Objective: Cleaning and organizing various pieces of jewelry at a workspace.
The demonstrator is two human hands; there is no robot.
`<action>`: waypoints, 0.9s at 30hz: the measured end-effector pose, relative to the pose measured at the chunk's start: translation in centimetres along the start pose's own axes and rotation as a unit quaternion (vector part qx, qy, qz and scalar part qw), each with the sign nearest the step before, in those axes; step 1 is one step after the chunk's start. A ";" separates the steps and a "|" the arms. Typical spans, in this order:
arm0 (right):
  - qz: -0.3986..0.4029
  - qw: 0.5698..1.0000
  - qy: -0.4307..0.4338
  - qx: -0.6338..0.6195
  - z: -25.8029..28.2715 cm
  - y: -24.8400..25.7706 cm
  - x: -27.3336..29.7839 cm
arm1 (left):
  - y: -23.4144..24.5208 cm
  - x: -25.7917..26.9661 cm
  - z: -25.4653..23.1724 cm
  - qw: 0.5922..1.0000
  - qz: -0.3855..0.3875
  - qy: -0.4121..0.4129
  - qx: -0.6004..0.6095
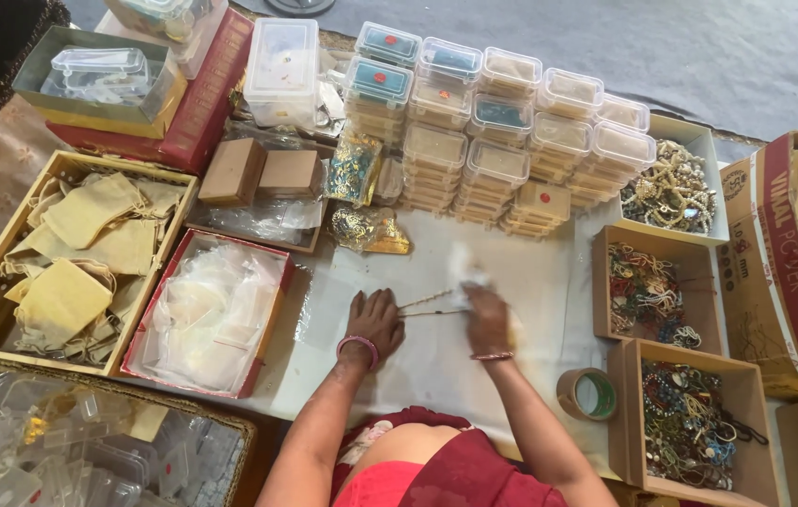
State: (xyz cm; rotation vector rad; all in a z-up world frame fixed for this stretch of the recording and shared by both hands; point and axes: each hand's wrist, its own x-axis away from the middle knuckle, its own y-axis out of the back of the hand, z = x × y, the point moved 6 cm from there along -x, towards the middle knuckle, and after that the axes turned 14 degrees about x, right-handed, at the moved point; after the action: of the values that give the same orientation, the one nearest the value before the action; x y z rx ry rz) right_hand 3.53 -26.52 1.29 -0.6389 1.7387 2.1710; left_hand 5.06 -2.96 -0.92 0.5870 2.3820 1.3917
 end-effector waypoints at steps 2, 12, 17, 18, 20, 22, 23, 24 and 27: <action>0.035 0.997 0.067 0.020 2.3 0.8 -1.1 | 0.7 0.2 -0.2 1.000 -0.004 0.018 0.004; 0.276 0.951 -0.083 0.108 -3.3 -0.2 0.1 | -0.9 -1.4 0.0 0.996 -0.076 0.035 -0.022; 0.374 0.896 -0.105 0.214 -2.7 -0.3 -0.7 | -3.3 -1.9 -4.9 0.991 -0.035 -0.130 -0.004; 0.357 0.896 -0.087 0.250 -1.9 0.2 -1.2 | -3.6 -1.6 -6.1 0.984 -0.021 -0.177 0.004; 0.257 0.937 0.001 0.235 0.8 0.3 -2.1 | -4.7 -1.7 -6.2 0.981 -0.033 -0.191 -0.015; 0.158 0.960 0.091 0.214 3.0 0.5 -1.7 | -5.4 -1.5 -6.3 0.978 -0.042 -0.202 -0.033; 0.151 0.964 0.155 0.153 4.0 0.1 -0.9 | -5.6 -1.3 -6.0 0.981 -0.024 -0.193 -0.017; 0.142 0.961 0.218 0.091 5.1 -0.2 -0.1 | -5.7 -1.1 -5.7 0.983 -0.006 -0.184 -0.001; 0.128 0.965 0.194 0.125 1.3 -1.6 1.0 | -2.7 0.0 -4.1 0.985 0.007 -0.167 0.035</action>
State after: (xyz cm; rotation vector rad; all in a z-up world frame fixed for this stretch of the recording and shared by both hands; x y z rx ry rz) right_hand 3.19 -24.96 -0.35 -0.8560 2.3705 2.0306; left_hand 2.68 -7.22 -1.37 0.7890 2.1655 1.1152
